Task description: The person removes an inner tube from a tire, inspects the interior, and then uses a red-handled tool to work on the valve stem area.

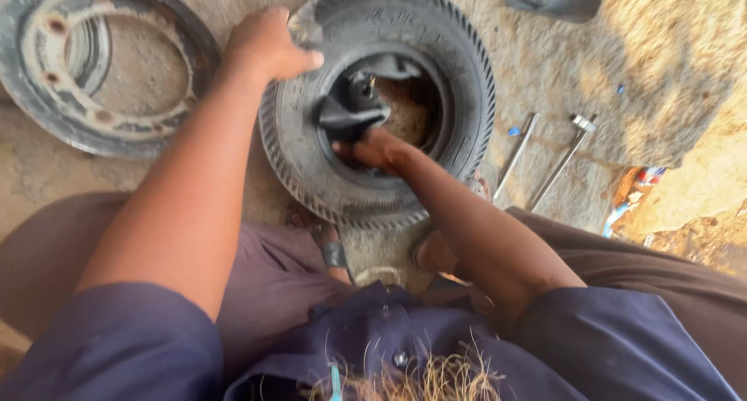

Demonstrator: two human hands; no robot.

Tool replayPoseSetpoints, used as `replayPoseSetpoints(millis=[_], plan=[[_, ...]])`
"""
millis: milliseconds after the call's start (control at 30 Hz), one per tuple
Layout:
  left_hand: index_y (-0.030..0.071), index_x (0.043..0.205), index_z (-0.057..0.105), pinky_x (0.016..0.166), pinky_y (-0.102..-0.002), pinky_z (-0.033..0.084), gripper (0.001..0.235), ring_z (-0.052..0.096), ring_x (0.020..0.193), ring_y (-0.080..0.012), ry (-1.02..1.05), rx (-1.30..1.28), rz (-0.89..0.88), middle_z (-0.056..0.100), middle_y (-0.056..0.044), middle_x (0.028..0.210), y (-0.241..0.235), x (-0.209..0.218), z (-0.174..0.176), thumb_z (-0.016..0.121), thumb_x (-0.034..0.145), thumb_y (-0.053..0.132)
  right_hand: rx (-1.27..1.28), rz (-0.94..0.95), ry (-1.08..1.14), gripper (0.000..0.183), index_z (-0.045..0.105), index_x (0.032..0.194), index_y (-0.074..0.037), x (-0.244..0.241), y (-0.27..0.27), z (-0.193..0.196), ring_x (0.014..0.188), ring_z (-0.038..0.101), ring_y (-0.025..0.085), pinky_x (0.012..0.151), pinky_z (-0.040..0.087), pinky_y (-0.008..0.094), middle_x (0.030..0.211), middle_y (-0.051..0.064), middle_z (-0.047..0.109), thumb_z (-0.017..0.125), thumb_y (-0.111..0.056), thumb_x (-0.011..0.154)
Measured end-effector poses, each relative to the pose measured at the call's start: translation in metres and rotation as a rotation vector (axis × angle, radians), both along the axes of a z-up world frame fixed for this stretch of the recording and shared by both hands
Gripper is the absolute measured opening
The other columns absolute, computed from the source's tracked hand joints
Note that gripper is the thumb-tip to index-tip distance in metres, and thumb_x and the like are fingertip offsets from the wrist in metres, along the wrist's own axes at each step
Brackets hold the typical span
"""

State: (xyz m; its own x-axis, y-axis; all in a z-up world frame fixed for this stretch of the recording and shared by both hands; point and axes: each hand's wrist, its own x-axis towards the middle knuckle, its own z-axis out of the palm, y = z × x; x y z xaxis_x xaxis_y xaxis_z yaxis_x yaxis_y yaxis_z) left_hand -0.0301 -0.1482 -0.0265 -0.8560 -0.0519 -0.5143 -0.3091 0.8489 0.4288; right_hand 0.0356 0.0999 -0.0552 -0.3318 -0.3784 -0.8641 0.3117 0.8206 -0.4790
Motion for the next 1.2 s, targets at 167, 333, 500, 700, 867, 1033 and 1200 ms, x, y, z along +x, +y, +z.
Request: replayPoseSetpoints(millis=[167, 333, 500, 700, 867, 1033, 1200], plan=[[-0.002, 0.139, 0.052, 0.104, -0.046, 0.044, 0.099, 0.055, 0.126, -0.0387, 0.111, 0.052, 0.088, 0.057, -0.026, 0.136, -0.005, 0.004, 0.015, 0.094, 0.068, 0.052, 0.077, 0.245, -0.065, 0.067, 0.065, 0.131, -0.003, -0.027, 0.023, 0.006, 0.131, 0.06, 0.029, 0.109, 0.047, 0.042, 0.137, 0.016, 0.066, 0.085, -0.045, 0.083], [0.004, 0.144, 0.056, 0.111, -0.045, 0.046, 0.092, 0.059, 0.131, -0.0365, -0.065, 0.005, 0.123, 0.062, -0.022, 0.14, 0.0, 0.003, 0.018, 0.089, 0.072, 0.051, 0.135, -0.039, -0.143, 0.068, 0.071, 0.125, 0.003, -0.004, 0.009, -0.012, 0.121, 0.069, 0.033, 0.1, 0.055, 0.045, 0.128, 0.02, 0.075, 0.085, -0.042, 0.077], [-0.003, 0.137, 0.053, 0.102, -0.046, 0.043, 0.103, 0.054, 0.13, -0.0402, 0.108, 0.046, 0.075, 0.055, -0.025, 0.141, 0.003, -0.01, 0.038, 0.099, 0.06, 0.049, 0.016, 0.188, 0.019, 0.071, 0.069, 0.129, 0.0, -0.015, 0.021, 0.005, 0.112, 0.069, 0.036, 0.092, 0.055, 0.045, 0.122, 0.023, 0.075, 0.077, -0.051, 0.081], [0.008, 0.144, 0.06, 0.11, -0.044, 0.05, 0.085, 0.064, 0.13, -0.0333, -0.068, 0.12, 0.23, 0.066, -0.019, 0.139, 0.002, 0.017, 0.02, 0.087, 0.075, 0.049, 0.05, 0.619, 0.077, 0.089, 0.066, 0.13, -0.001, -0.016, 0.05, -0.039, 0.119, 0.066, 0.034, 0.101, 0.053, 0.044, 0.129, 0.02, 0.067, 0.071, -0.072, 0.077], [0.004, 0.133, 0.06, 0.097, -0.045, 0.05, 0.085, 0.063, 0.118, -0.0368, 0.083, 0.102, 0.13, 0.065, -0.022, 0.129, 0.001, 0.001, 0.028, 0.096, 0.068, 0.045, 0.045, 0.799, 0.455, 0.093, 0.076, 0.126, -0.007, -0.006, 0.05, -0.047, 0.132, 0.063, 0.036, 0.115, 0.048, 0.046, 0.132, 0.017, 0.073, 0.048, -0.086, 0.086], [0.005, 0.134, 0.063, 0.1, -0.044, 0.052, 0.081, 0.066, 0.118, -0.0347, -0.025, 0.075, 0.161, 0.068, -0.021, 0.127, 0.002, -0.003, 0.03, 0.091, 0.073, 0.048, 0.109, 0.608, 0.028, 0.116, 0.064, 0.136, 0.0, -0.029, 0.049, -0.005, 0.133, 0.057, 0.037, 0.113, 0.043, 0.047, 0.137, 0.023, 0.064, 0.058, -0.092, 0.064], [0.004, 0.133, 0.06, 0.099, -0.047, 0.05, 0.085, 0.064, 0.117, -0.0377, -0.038, 0.078, 0.159, 0.067, -0.022, 0.126, 0.004, -0.001, 0.035, 0.094, 0.068, 0.046, 0.072, 0.729, -0.062, 0.126, 0.049, 0.145, 0.0, -0.003, 0.026, 0.022, 0.137, 0.05, 0.04, 0.113, 0.041, 0.048, 0.145, 0.027, 0.053, 0.066, -0.091, 0.059]])
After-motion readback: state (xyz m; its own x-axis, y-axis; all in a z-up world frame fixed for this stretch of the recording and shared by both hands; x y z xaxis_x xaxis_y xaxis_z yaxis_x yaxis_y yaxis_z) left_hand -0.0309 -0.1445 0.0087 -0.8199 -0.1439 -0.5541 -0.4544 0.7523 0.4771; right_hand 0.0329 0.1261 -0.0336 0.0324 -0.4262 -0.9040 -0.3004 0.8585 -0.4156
